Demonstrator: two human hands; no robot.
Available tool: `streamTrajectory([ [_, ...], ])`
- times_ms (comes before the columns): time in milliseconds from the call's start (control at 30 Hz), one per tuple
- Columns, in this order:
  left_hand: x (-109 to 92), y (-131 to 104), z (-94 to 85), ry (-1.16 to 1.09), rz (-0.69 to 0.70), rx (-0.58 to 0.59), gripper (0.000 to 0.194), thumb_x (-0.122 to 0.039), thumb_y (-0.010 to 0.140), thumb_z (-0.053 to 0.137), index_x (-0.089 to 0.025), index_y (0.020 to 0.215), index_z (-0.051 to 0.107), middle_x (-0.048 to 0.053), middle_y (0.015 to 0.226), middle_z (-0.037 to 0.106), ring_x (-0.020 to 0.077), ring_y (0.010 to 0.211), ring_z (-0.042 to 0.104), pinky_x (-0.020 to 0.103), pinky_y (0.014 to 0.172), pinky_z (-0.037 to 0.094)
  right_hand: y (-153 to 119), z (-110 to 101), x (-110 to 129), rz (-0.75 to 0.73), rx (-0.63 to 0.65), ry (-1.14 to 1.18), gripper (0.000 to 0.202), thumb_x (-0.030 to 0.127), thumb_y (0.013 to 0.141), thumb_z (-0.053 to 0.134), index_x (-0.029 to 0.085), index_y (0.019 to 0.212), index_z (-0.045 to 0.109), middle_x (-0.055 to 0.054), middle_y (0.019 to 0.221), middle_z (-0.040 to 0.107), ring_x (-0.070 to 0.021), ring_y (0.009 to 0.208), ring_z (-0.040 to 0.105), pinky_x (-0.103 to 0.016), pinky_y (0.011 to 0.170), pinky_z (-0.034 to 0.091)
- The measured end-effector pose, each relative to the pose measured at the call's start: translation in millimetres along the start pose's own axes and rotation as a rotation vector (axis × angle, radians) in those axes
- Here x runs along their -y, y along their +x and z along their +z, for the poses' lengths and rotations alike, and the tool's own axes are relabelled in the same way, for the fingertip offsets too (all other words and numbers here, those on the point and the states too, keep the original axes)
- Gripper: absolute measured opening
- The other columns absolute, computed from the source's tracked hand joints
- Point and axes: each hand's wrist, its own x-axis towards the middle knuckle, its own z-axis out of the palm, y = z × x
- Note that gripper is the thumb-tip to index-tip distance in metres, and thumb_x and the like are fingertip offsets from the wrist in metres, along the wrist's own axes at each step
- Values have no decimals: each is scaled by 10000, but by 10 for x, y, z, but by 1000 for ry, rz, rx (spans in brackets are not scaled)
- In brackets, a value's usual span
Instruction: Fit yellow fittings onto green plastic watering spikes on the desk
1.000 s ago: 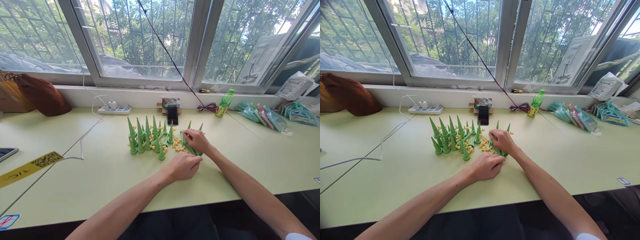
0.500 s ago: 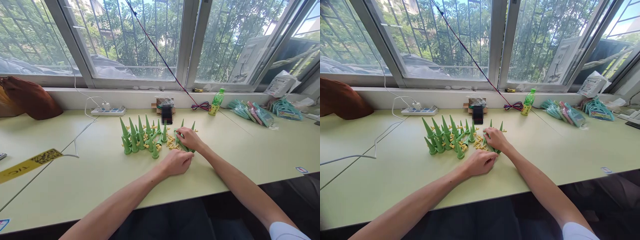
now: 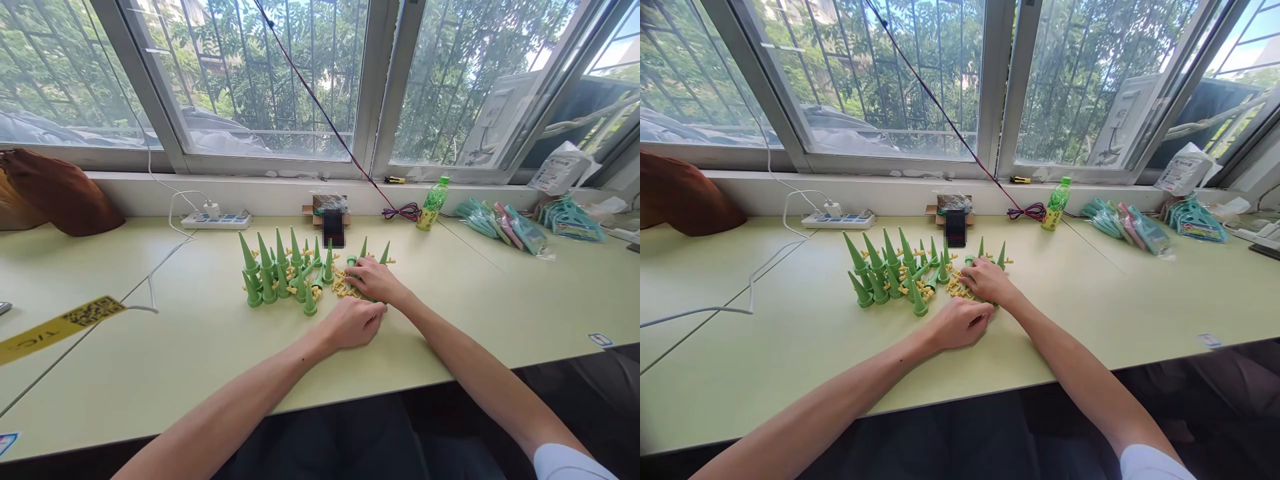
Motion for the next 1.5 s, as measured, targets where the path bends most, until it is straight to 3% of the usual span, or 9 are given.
streamTrajectory([
  [267,-1,10,-11,-28,-1,6,204,-88,839,446,-192,664,456,-29,537,483,106,489,443,275,514,245,12,21,36,26,19,-5,290,364,1010,484,193,1054,714,-123,959,629,-265,1005,539,-345,819,419],
  [500,-5,8,-8,-36,-26,18,191,-93,846,440,-192,686,471,-29,551,504,108,497,453,276,525,249,27,41,25,22,-17,32,281,326,1014,470,182,1021,711,-98,903,636,-227,920,557,-347,890,401],
  [667,0,10,4,-36,-25,8,203,-108,859,445,-191,675,466,-27,545,503,109,495,445,277,525,239,18,21,54,42,-35,76,257,289,1003,475,184,1028,708,-95,879,634,-227,915,557,-324,850,407],
  [1033,-6,10,4,-32,-13,2,195,-92,831,446,-189,663,455,-31,534,469,104,482,407,268,511,236,19,111,-21,78,-132,276,173,263,906,594,193,1023,700,-76,872,632,-218,906,569,-299,817,423],
  [1233,-6,9,3,-21,-24,7,184,-100,828,454,-191,668,470,-33,520,448,107,477,401,259,512,250,28,81,-5,86,-215,392,147,198,831,626,201,964,690,-27,804,633,-176,783,567,-291,799,425],
  [1367,-26,15,-4,-26,-5,-54,184,-99,827,460,-188,670,495,-33,530,481,101,475,417,259,505,257,27,41,16,88,-253,428,130,207,821,618,200,930,687,-10,770,620,-154,705,537,-280,748,423],
  [1500,-53,29,-7,-38,-35,-232,202,-133,891,444,-181,749,579,-25,558,545,100,486,454,259,509,277,26,21,33,97,-316,472,121,208,807,601,199,896,682,-11,765,639,-145,660,514,-274,695,431],
])
